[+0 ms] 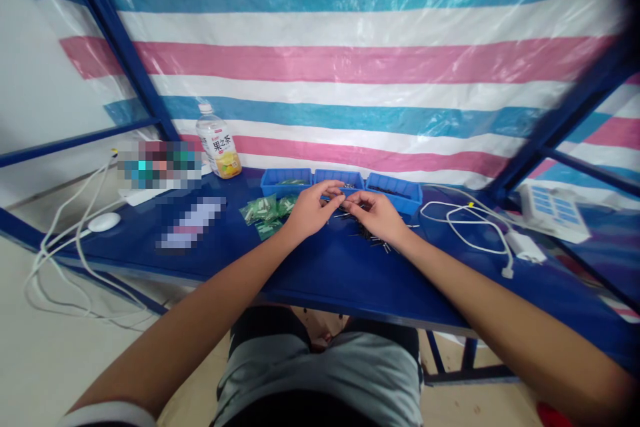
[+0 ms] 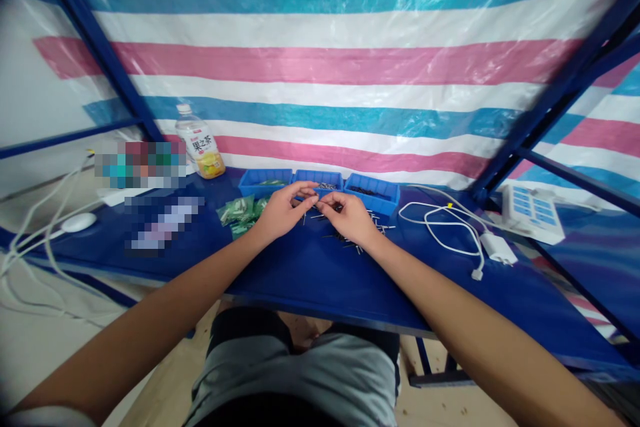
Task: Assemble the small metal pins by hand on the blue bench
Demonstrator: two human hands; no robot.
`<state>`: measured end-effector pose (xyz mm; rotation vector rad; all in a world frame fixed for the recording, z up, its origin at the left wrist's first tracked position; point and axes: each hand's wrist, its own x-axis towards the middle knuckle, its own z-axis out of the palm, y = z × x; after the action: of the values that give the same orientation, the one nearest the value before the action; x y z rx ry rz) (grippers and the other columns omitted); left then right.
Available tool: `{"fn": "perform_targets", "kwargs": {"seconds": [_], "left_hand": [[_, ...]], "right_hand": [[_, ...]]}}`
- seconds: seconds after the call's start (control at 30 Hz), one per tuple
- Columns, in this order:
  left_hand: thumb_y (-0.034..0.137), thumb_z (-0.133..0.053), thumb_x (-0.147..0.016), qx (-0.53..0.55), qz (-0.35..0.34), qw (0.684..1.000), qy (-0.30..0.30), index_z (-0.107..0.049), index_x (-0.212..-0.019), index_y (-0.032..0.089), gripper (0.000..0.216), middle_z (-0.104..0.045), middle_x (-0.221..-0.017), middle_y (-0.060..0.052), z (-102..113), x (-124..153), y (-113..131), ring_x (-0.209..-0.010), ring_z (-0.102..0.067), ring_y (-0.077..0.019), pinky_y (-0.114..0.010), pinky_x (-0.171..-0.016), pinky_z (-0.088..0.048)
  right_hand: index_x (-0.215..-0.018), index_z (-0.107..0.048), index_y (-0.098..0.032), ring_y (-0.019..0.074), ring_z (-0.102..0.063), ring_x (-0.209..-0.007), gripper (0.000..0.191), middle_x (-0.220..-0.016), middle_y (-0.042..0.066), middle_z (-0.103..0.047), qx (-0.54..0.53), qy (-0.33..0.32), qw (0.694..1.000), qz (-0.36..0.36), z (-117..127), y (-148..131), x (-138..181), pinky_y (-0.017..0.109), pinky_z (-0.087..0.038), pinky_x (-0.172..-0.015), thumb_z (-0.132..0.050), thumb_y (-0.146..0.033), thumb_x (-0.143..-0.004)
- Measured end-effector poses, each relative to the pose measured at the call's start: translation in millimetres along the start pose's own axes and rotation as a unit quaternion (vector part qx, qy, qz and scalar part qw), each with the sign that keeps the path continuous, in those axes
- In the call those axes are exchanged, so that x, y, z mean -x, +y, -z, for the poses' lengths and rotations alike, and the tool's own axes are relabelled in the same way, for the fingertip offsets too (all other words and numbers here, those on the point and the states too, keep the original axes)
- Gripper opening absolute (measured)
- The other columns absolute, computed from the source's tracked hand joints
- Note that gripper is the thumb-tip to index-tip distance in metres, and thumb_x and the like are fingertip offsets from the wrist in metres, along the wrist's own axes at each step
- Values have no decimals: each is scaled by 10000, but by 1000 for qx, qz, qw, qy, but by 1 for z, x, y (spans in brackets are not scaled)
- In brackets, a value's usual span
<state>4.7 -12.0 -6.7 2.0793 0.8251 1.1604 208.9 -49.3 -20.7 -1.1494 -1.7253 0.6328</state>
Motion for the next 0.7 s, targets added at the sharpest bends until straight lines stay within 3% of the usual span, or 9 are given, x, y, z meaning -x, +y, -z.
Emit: {"fn": "perform_targets", "kwargs": {"seconds": [0.07,0.33,0.7], "left_hand": [[368,-673,-969,10,19,1000,-8,-708,-1296,212,364,-768,-1194,-106,0,0,-3,-1071,-729,-230,-340,-868,-589],[450,-654,-978,45,20,998,-35,-810,-1093,211,308,-779,-1183,-86,1,-3,-8,-1098,-725,-241,-365,-971,-564],[477,-753,-901,88,36,995,-29,-829,-1072,199,335,-797,-1145,-97,2,-5,-11,-1088,-735,-261,-383,-997,-547]], "right_hand": [[-934,-754,-208,183,-658,-719,293,-853,28,-760,-23,-5,1000,-4,-1,0,0,305,-526,-661,-676,-490,-944],[-957,-726,-212,147,-596,-621,349,-882,25,-744,-54,-24,998,-22,-3,0,0,285,-507,-589,-619,-543,-985],[-992,-747,-205,183,-654,-751,324,-896,41,-748,-48,-42,998,8,-4,2,3,292,-548,-640,-665,-518,-962]]}}
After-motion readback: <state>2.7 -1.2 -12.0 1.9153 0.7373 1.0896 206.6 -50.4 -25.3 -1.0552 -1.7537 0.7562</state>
